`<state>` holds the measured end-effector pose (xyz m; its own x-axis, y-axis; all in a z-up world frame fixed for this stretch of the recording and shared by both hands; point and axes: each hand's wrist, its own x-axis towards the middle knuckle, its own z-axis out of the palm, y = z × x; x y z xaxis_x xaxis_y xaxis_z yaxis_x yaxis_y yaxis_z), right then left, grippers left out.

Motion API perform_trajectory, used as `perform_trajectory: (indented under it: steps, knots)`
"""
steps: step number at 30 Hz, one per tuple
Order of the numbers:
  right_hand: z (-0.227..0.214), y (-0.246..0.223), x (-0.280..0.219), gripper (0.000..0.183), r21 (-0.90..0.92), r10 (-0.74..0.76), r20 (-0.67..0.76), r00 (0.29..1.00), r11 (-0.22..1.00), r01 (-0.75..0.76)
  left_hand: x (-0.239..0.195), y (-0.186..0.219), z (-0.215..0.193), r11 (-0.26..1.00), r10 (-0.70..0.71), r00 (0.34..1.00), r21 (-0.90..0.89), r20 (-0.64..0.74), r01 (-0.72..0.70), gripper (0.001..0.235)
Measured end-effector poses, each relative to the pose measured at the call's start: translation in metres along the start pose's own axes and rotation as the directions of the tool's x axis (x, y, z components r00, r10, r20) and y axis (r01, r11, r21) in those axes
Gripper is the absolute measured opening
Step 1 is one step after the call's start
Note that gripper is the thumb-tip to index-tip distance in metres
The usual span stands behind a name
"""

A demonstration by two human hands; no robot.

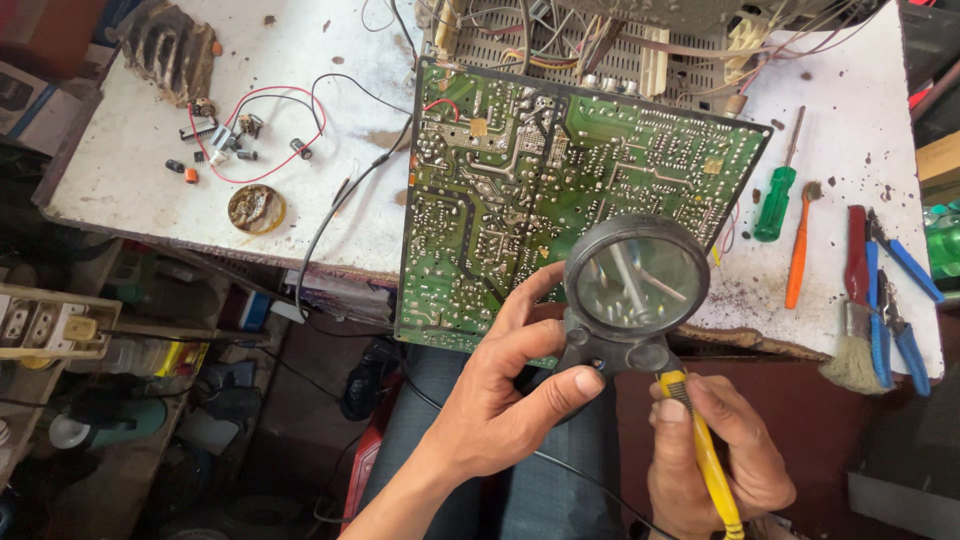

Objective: The person inspects a green circuit board using a magnifying glass and a yellow tool, then uses an orange brush to clean the board's surface. The person flips the board over and continues brushing the other side.

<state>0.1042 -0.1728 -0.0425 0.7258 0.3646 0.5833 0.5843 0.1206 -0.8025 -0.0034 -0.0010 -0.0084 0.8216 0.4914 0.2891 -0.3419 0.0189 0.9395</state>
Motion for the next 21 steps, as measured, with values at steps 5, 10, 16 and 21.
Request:
perform_trajectory:
  steps: [5, 10, 16, 21]
  knots:
    - [-0.004, 0.004, -0.008, 0.014, 0.051, 0.069, -0.111, 0.991, 0.997, -0.064, 0.000, -0.003, 0.004, 1.000, -0.009, 1.000, -0.001, -0.002, 0.009, 0.030]
    - [-0.008, 0.009, -0.011, 0.013, 0.079, 0.085, -0.144, 0.986, 0.994, -0.075, 0.001, -0.005, 0.007, 1.000, -0.017, 1.000, 0.016, -0.002, 0.017, 0.031]
    - [-0.011, 0.012, -0.012, 0.014, 0.094, 0.090, -0.149, 0.985, 0.993, -0.076, 0.003, -0.003, 0.008, 1.000, -0.024, 1.000, 0.008, 0.003, 0.024, 0.033]
    - [-0.013, 0.016, -0.014, 0.015, 0.135, 0.103, -0.173, 0.980, 0.988, -0.080, 0.003, -0.003, 0.010, 0.999, -0.025, 1.000, 0.023, 0.004, 0.025, 0.032]
